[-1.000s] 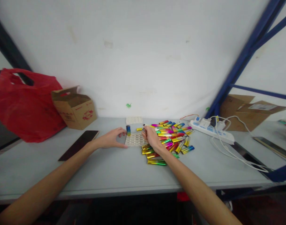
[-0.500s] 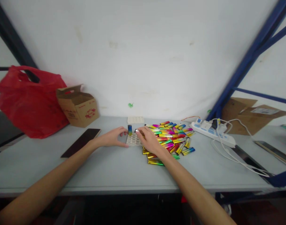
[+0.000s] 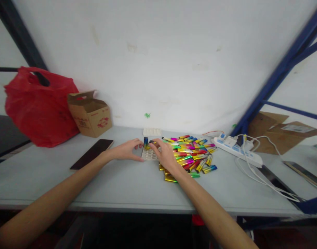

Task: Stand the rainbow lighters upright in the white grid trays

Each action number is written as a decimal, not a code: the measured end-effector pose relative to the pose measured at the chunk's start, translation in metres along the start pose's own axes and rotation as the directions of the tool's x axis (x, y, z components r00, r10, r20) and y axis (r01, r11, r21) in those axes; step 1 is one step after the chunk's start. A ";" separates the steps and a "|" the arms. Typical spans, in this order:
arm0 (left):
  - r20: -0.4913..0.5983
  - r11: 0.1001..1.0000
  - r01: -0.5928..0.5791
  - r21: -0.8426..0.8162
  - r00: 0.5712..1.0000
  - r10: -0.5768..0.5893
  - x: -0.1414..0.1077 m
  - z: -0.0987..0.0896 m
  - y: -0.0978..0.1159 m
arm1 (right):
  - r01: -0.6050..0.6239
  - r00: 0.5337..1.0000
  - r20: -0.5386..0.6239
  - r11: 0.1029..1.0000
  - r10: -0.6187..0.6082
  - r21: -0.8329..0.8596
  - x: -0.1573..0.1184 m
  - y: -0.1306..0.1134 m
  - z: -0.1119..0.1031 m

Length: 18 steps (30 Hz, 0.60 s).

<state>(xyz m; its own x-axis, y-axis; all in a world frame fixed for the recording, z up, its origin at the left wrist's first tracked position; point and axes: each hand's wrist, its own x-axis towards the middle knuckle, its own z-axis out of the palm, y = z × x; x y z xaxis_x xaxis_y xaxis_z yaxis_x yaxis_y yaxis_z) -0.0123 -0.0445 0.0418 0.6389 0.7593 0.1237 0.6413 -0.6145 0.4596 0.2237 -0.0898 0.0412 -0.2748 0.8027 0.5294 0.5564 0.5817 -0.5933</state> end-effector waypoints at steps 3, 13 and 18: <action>-0.018 1.000 0.004 -0.025 1.000 -0.004 0.000 0.000 0.001 | -0.010 0.999 0.047 1.000 0.011 -0.017 0.002 0.002 0.004; -0.027 1.000 -0.007 -0.015 1.000 0.007 -0.001 0.000 0.001 | 0.054 0.990 0.136 0.960 -0.017 -0.273 0.011 0.009 0.011; -0.025 1.000 -0.003 0.009 1.000 0.003 -0.001 0.001 0.000 | 0.034 0.995 0.096 0.826 0.025 -0.563 0.015 -0.002 0.010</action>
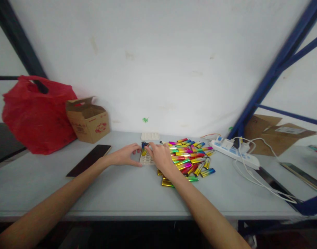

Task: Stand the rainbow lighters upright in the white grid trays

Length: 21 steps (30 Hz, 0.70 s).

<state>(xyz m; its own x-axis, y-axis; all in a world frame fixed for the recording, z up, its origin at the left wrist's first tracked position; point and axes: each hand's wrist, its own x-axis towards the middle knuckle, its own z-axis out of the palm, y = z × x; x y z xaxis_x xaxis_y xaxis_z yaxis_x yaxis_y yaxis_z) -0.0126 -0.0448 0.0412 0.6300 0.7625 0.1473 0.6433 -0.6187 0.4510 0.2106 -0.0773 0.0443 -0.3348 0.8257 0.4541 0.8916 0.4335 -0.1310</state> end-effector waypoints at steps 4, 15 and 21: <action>0.000 1.000 -0.011 -0.003 1.000 0.011 0.000 0.000 -0.001 | -0.002 1.000 0.026 0.999 0.001 0.053 -0.001 -0.003 0.000; 0.015 0.999 0.022 0.033 1.000 -0.022 0.000 -0.003 0.001 | -0.003 0.990 0.142 0.997 -0.008 0.075 -0.003 -0.007 0.002; 0.010 0.999 0.024 0.039 1.000 -0.024 0.000 -0.003 0.003 | 0.041 0.997 0.055 0.983 -0.052 0.177 -0.007 0.007 -0.009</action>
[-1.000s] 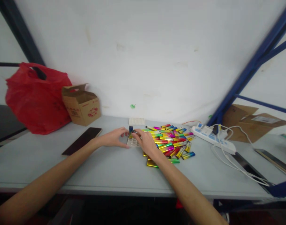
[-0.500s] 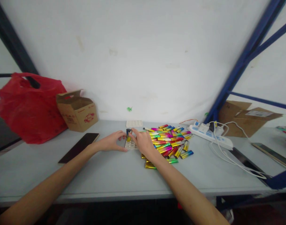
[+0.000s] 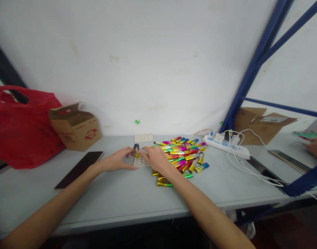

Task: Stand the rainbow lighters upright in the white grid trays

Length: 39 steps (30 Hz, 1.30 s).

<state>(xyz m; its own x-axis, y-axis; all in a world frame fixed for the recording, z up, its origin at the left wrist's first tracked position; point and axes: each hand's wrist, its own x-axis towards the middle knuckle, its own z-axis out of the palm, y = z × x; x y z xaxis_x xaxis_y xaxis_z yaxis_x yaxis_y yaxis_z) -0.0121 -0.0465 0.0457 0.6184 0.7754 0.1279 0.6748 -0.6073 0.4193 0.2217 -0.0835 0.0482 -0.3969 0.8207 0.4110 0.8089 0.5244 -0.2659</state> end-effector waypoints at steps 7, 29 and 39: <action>0.018 1.000 0.010 -0.003 1.000 -0.009 0.000 0.000 0.000 | 0.032 0.998 -0.048 0.999 -0.033 -0.023 -0.019 0.077 -0.042; -0.005 0.999 0.000 -0.032 1.000 0.000 -0.001 0.001 -0.001 | -0.163 0.984 -0.038 0.959 0.176 0.234 -0.030 0.111 -0.066; -0.003 1.000 0.003 -0.021 1.000 -0.003 0.000 0.002 -0.002 | -0.112 0.913 0.004 0.242 0.409 0.964 -0.011 0.074 -0.028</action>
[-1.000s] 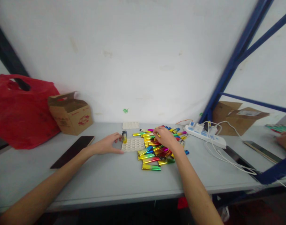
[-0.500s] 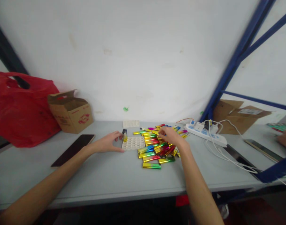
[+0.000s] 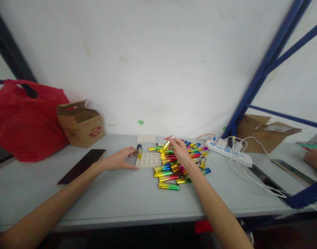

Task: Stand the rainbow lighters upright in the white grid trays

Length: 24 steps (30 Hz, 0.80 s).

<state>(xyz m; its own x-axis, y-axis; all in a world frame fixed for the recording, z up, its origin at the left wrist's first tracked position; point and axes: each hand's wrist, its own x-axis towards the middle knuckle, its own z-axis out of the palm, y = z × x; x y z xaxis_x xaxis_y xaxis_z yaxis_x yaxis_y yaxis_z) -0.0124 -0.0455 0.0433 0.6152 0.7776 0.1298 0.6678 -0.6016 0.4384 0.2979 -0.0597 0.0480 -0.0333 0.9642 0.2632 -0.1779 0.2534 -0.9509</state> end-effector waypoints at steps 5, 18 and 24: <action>0.009 1.000 0.004 0.018 1.000 -0.004 0.000 0.000 0.001 | -0.173 0.975 0.180 0.959 0.133 0.226 -0.012 0.000 0.021; 0.001 1.000 -0.009 -0.008 1.000 0.009 -0.001 0.000 0.001 | 0.068 0.996 -0.016 0.850 -0.090 -0.523 -0.021 0.021 0.046; -0.004 1.000 -0.001 -0.018 1.000 0.001 -0.001 0.000 0.001 | 0.146 0.987 0.045 0.755 -0.153 -0.639 -0.025 0.018 0.051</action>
<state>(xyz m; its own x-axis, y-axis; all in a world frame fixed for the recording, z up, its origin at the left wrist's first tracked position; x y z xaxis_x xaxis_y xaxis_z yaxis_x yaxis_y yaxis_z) -0.0122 -0.0469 0.0438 0.6146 0.7774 0.1337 0.6594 -0.5994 0.4537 0.2457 -0.0835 0.0321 -0.0495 0.9096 0.4125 0.4895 0.3821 -0.7838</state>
